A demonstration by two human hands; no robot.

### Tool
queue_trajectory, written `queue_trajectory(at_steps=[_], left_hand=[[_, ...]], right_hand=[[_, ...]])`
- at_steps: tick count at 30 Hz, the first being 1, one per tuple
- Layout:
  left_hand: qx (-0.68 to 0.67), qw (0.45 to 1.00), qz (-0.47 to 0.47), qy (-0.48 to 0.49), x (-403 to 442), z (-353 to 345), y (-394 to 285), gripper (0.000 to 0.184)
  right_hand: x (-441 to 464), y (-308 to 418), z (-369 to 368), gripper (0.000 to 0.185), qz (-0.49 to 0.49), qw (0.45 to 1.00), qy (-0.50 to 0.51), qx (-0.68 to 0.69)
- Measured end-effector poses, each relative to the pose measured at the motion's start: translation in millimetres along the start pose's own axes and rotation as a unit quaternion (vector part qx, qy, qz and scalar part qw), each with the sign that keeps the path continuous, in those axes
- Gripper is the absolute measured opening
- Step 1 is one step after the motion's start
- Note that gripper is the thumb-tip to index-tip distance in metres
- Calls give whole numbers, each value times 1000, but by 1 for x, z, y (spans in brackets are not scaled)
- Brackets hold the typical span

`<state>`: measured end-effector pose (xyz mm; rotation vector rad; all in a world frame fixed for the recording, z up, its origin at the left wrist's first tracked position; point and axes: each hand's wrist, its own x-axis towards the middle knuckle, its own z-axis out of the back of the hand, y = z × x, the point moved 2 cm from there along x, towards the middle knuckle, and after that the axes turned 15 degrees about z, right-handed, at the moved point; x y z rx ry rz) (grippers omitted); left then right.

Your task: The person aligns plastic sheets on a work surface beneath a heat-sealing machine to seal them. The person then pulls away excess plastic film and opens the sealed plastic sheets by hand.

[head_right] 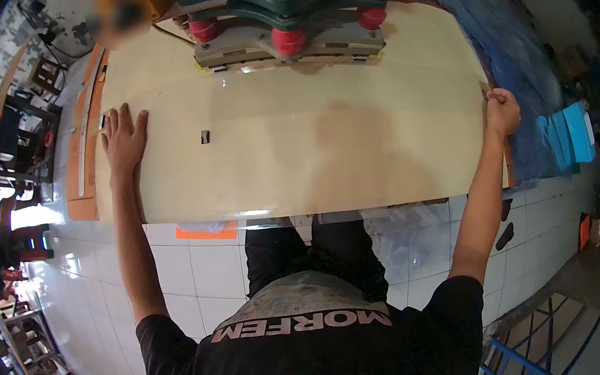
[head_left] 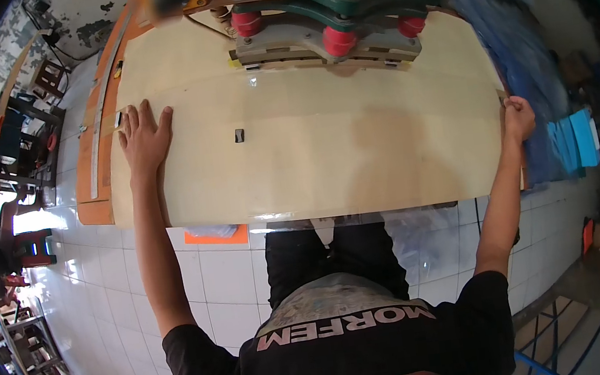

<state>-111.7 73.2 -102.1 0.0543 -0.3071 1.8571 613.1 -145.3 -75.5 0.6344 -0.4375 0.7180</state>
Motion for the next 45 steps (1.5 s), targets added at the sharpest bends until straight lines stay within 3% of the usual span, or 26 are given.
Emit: queue_trajectory(at_steps=[31,40,45], left_hand=[[4,1000,0,10,-1,4,-2,74],[-1,1000,0,-1,-1,4,-1,75],[-21,1000,6,-2,1,1,5,76]], right_hand=[[-1,13,9,14,-18,1000,8,-5],[-2,15,13,12,-2,1000,-5,-15],[-1,15,13,11,63,995,-53,-59]])
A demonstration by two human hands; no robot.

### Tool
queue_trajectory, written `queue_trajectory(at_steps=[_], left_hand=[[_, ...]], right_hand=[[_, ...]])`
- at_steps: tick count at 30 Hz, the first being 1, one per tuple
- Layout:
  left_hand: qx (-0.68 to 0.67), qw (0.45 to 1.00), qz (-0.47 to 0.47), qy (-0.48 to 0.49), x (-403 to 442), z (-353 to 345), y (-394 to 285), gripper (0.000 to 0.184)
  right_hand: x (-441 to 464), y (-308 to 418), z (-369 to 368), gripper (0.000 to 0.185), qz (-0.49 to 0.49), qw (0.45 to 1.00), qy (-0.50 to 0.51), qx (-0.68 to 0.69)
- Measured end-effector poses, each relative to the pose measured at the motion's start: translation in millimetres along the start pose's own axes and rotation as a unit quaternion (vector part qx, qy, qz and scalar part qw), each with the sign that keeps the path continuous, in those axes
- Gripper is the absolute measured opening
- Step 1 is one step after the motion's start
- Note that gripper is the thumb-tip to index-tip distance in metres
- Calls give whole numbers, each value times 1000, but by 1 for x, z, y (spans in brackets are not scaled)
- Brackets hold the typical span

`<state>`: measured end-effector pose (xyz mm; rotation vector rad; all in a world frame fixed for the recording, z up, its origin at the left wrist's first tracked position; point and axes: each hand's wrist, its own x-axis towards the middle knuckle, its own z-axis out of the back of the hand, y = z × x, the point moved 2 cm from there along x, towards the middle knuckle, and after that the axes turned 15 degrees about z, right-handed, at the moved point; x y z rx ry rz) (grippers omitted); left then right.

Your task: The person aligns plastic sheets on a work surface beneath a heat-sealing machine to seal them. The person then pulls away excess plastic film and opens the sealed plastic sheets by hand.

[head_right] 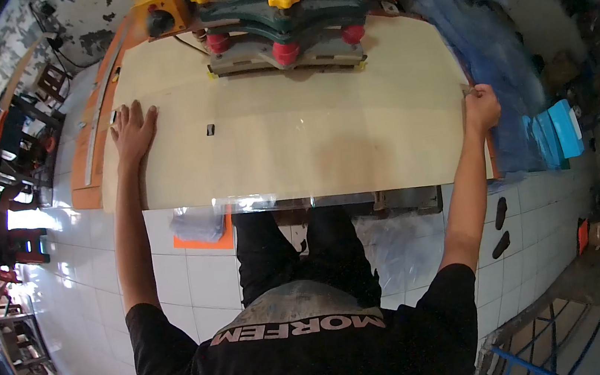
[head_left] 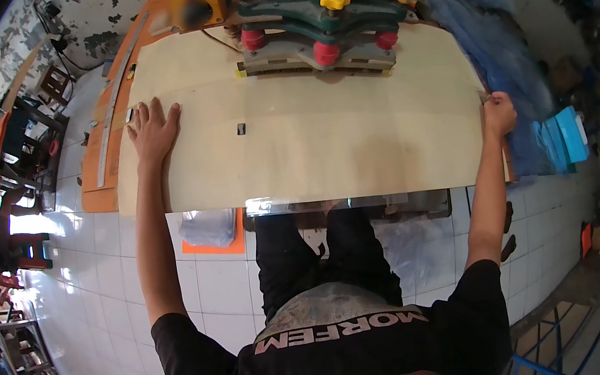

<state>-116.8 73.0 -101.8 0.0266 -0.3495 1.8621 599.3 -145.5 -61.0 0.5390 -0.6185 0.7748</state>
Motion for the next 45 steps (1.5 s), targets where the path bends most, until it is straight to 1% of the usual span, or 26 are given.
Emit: queue_trajectory(at_steps=[2,4,5,7,8,9,10,11,12,13,14,15,16,17,18,19,21,22,23,25,27,30,33,37,43,45], left_hand=[[-15,1000,-2,-18,2,-5,8,76],[-126,990,-33,-53,2,1,13,74],[-126,990,-33,-60,2,4,19,74],[-164,985,-40,-35,-10,21,27,71],[-188,980,-35,-61,-23,30,31,59],[-187,979,-38,-65,-35,37,35,59],[-252,965,-32,-58,-44,41,41,49],[-316,947,-27,-49,-50,46,45,40],[-314,948,-31,-51,-53,45,50,40],[-348,936,1,-57,-55,42,57,33],[-380,922,33,-61,-56,39,63,27],[-379,923,29,-61,-57,38,64,27],[-428,900,40,-66,-58,37,65,27],[-477,875,53,-69,-59,36,66,28],[-478,874,53,-69,-61,37,66,28],[-488,869,57,-63,-61,39,65,29],[-502,860,57,-64,-61,44,61,29],[-499,862,65,-60,-62,46,59,28],[-494,865,75,-54,-65,47,60,28],[-490,868,62,-57,-61,45,63,27],[-497,864,72,-45,-60,42,63,26],[-491,867,63,-58,-59,41,62,25],[-478,873,74,-54,-58,41,62,24],[-485,869,74,-59,-56,36,64,23],[-489,868,76,-42,-58,40,62,21],[-508,857,72,-44,-58,39,62,21]], right_hand=[[5,6,14,12,16,1000,-12,3],[10,18,32,14,30,999,-23,9],[12,21,43,14,27,999,-23,8],[6,25,58,15,21,999,-27,11],[-1,25,64,17,41,997,-22,60],[-11,23,69,19,61,992,-15,108],[-21,12,66,19,58,992,-18,111],[-35,2,60,21,100,986,-5,132],[-48,-6,58,23,142,978,8,152],[-64,-3,67,23,138,978,7,154],[-84,2,73,24,107,972,28,208],[-98,5,80,26,77,961,47,262],[-104,1,79,26,75,961,44,263],[-109,-2,77,26,69,951,49,297],[-114,-5,75,26,62,941,54,329],[-117,-7,74,26,64,940,51,331],[-117,-8,74,26,47,925,13,377],[-115,-5,75,26,49,923,6,381],[-117,-4,76,27,31,923,-4,383],[-121,-2,77,27,15,922,-13,387],[-121,2,77,26,16,935,-27,353],[-121,6,82,25,19,937,-16,350],[-121,4,80,25,26,937,-19,347],[-121,-3,73,25,39,934,-20,354],[-122,-1,74,24,30,937,-27,348],[-122,1,76,24,28,935,-16,353]])
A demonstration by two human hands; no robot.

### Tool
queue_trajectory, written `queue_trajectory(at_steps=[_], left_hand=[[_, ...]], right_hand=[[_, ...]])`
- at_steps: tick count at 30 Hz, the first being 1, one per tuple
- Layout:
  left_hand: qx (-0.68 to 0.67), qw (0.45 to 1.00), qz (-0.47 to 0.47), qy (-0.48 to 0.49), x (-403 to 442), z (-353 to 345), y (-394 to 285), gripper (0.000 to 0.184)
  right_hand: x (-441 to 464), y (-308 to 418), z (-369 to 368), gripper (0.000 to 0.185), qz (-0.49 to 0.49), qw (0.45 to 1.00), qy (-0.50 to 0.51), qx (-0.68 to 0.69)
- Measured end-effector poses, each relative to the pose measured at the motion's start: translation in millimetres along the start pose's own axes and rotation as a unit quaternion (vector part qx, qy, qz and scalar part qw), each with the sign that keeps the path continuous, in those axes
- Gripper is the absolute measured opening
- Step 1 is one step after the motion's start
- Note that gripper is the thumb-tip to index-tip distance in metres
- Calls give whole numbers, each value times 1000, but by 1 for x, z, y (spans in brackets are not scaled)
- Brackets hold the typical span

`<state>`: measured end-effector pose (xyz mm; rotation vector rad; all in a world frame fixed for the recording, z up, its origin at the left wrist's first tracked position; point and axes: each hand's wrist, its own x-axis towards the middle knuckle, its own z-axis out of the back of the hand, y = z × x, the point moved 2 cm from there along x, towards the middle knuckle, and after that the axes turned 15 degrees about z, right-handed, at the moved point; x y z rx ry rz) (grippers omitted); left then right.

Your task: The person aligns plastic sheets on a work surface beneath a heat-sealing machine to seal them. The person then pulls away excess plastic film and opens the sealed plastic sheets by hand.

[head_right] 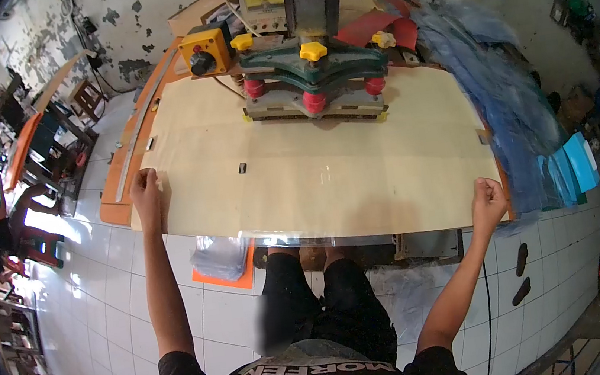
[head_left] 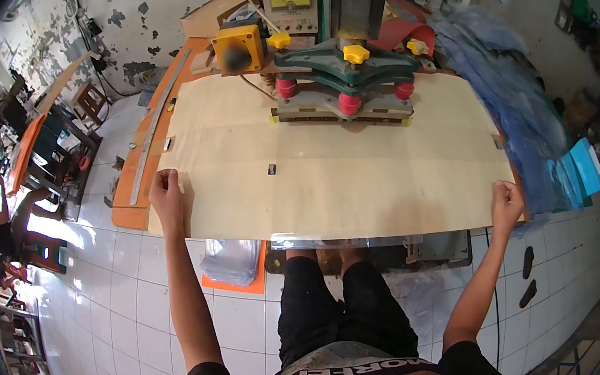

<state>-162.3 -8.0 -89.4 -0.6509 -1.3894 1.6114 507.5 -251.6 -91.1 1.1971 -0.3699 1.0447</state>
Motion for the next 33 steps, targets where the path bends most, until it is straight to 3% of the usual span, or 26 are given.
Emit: queue_trajectory(at_steps=[33], left_hand=[[14,1000,12,-7,4,1,6,19]], right_hand=[[-1,-1,-1,21,26,999,-20,21]])
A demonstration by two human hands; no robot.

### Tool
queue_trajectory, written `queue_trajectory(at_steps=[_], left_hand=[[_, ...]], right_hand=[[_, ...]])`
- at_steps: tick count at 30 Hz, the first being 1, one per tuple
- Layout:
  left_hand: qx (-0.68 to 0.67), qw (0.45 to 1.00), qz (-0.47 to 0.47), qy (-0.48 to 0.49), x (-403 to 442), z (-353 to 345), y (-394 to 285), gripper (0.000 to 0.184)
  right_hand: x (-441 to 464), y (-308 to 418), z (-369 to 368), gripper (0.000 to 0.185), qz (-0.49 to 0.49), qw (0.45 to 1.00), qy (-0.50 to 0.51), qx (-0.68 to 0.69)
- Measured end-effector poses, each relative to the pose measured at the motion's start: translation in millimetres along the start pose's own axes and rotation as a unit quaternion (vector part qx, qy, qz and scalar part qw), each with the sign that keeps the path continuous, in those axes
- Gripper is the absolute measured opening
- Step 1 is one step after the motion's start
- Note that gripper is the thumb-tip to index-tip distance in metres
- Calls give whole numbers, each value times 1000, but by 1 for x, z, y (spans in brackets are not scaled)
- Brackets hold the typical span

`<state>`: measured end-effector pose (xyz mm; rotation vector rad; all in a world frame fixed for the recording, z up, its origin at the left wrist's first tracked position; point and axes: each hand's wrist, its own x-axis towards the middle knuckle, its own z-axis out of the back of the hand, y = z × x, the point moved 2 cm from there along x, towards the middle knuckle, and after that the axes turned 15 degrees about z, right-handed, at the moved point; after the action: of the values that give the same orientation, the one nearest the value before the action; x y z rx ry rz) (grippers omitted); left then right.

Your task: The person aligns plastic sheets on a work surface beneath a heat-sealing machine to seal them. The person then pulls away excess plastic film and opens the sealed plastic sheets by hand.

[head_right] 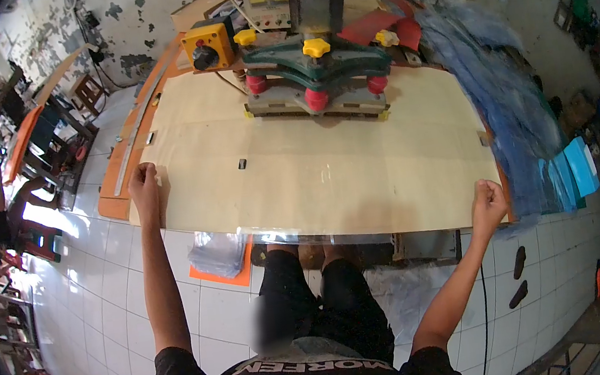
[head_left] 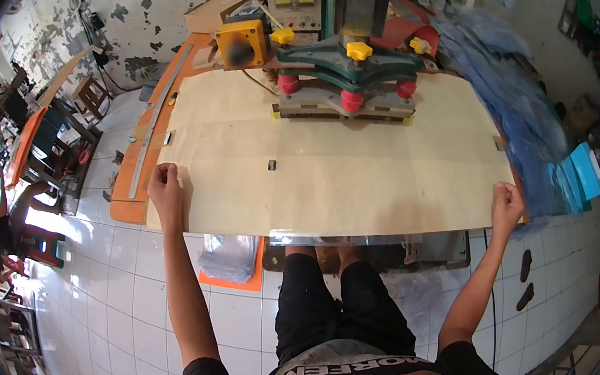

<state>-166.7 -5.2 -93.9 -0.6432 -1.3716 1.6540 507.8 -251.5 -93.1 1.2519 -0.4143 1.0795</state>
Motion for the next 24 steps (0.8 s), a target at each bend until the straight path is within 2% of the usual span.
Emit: queue_trajectory(at_steps=[12,22,24], left_hand=[[22,999,-24,-9,-4,1,-5,22],[6,1000,-22,10,-3,0,-4,24],[-8,1000,3,1,-6,0,-3,25]], right_hand=[[0,2,2,19,4,1000,15,-7],[2,-5,3,23,-29,999,14,7],[-1,-11,2,23,-17,999,4,28]])
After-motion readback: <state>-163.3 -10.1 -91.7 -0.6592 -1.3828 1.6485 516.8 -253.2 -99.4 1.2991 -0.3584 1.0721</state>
